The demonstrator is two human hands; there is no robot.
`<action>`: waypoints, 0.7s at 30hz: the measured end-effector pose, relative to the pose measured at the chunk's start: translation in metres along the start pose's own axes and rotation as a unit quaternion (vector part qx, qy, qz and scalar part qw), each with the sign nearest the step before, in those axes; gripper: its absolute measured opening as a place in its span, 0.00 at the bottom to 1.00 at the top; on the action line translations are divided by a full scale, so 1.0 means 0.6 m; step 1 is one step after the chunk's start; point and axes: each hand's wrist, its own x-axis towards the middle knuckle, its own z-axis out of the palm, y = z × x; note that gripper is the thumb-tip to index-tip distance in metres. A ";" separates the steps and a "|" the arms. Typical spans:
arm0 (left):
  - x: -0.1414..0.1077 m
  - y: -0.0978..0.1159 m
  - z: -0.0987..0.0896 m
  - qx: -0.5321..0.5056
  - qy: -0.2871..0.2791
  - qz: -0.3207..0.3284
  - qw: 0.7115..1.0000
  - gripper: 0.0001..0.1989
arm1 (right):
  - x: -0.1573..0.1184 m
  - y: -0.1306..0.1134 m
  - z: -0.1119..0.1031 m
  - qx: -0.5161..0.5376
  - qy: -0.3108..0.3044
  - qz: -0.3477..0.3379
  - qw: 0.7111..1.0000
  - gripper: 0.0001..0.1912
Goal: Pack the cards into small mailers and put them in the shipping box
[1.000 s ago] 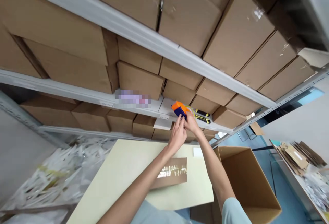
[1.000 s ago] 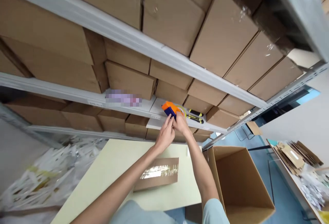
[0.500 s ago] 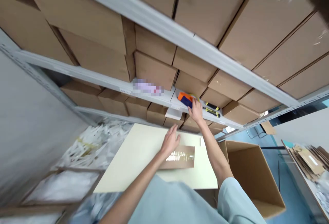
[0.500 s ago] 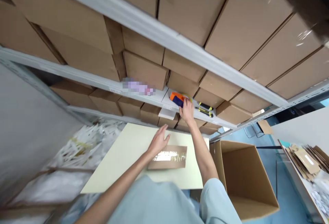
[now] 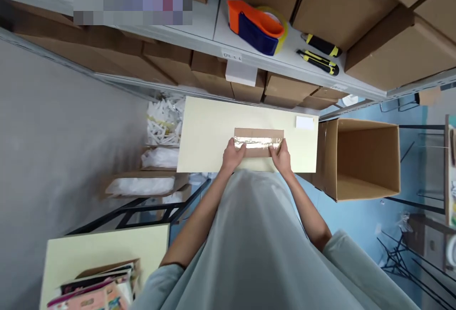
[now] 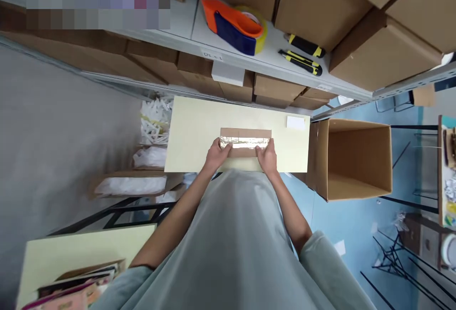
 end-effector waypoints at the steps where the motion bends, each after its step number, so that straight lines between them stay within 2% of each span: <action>1: -0.002 0.013 0.010 0.006 0.011 -0.011 1.000 0.28 | 0.008 -0.003 0.007 -0.001 0.002 0.020 1.000 0.54; 4: -0.008 0.039 0.038 0.021 0.071 -0.026 0.997 0.38 | 0.035 -0.005 0.023 -0.010 0.002 0.086 0.996 0.61; 6: -0.008 0.040 0.049 0.038 0.098 -0.034 0.994 0.39 | 0.046 0.003 0.030 -0.013 -0.009 0.098 0.995 0.59; 7: -0.006 0.036 0.051 0.045 0.105 -0.036 0.993 0.37 | 0.048 0.009 0.032 -0.012 -0.017 0.091 0.996 0.55; 11: 0.008 -0.001 0.038 0.028 0.093 -0.003 0.995 0.22 | 0.046 0.038 0.026 0.012 -0.038 0.049 0.998 0.41; 15: 0.015 -0.028 0.023 0.005 0.055 0.040 0.998 0.23 | 0.044 0.049 0.009 0.022 -0.063 0.050 0.997 0.41; 17: 0.012 -0.024 0.031 0.008 0.078 0.058 0.995 0.29 | 0.047 0.041 0.007 -0.003 -0.050 0.040 0.998 0.46; 21: 0.001 0.003 0.072 0.035 0.150 0.083 0.985 0.59 | 0.055 0.009 0.026 -0.063 0.029 -0.015 0.997 0.64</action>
